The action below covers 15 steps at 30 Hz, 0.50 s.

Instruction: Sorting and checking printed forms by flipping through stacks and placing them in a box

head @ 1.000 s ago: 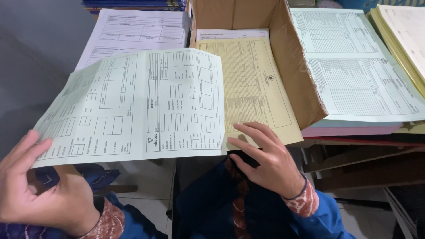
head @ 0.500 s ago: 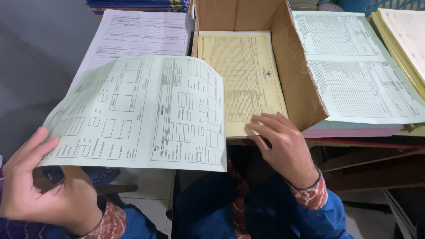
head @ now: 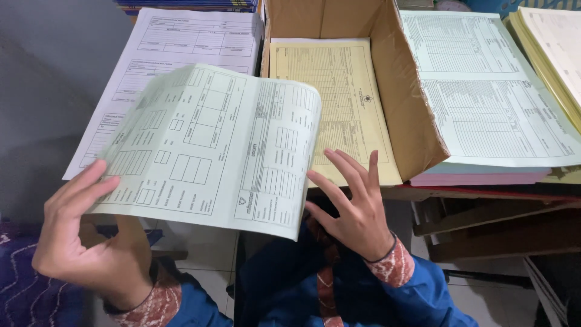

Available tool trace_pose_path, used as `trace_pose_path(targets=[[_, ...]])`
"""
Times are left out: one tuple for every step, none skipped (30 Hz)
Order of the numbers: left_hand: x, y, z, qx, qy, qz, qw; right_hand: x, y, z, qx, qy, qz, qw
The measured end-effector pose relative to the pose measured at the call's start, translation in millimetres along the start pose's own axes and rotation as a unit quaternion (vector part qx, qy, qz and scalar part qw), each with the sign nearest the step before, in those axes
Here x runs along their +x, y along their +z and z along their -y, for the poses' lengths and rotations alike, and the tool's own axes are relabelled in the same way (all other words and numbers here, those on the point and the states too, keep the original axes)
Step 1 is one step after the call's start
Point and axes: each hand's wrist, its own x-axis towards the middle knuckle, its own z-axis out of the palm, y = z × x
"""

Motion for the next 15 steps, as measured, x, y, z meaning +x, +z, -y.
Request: trace_pose_path(targets=[[0, 1, -1, -0.001, -0.009, -0.002, 1.0, 0, 3, 3, 0.012, 0.018, -0.06, 0.998], [-1, 2, 0, -0.002, -0.009, -0.002, 1.0, -1, 2, 5, 0.011, 0.019, -0.06, 0.998], [-2, 2, 1, -0.006, -0.007, -0.003, 1.0, -1, 1, 6, 0.032, 0.023, -0.109, 0.993], [-2, 3, 3, -0.01, -0.006, -0.004, 1.0, 0, 1, 7, 0.052, 0.027, -0.158, 0.986], [-2, 3, 6, -0.011, -0.005, -0.004, 1.0, -11, -1, 2, 0.052, 0.027, -0.159, 0.986], [-2, 3, 9, -0.035, 0.0, 0.024, 0.999, -23, -2, -2, 0.051, 0.044, -0.198, 0.978], [-2, 3, 11, -0.059, 0.005, 0.053, 0.997, -34, -3, -7, 0.05, 0.062, -0.237, 0.968], [-3, 10, 12, -0.059, 0.004, 0.052, 0.997, -38, -15, -10, 0.05, 0.061, -0.237, 0.968], [-3, 17, 12, -0.084, 0.017, 0.066, 0.994, -41, -28, -13, 0.034, 0.036, -0.283, 0.958], [-5, 25, 13, -0.108, 0.029, 0.08, 0.99, -45, -40, -18, 0.019, 0.011, -0.329, 0.944], [-6, 35, 15, -0.108, 0.028, 0.079, 0.991, -38, -47, -16, 0.019, 0.01, -0.328, 0.944], [-5, 45, 19, -0.105, 0.061, 0.096, 0.988, -30, -54, -12, -0.027, -0.008, -0.396, 0.918], [-5, 55, 21, -0.102, 0.094, 0.112, 0.984, -22, -62, -9, -0.072, -0.025, -0.462, 0.884], [-2, 56, 4, -0.104, 0.096, 0.109, 0.984, -38, -73, 0, -0.073, -0.028, -0.463, 0.883], [2, 57, -13, -0.069, 0.092, 0.142, 0.983, -55, -83, 8, -0.09, 0.028, -0.403, 0.91]])
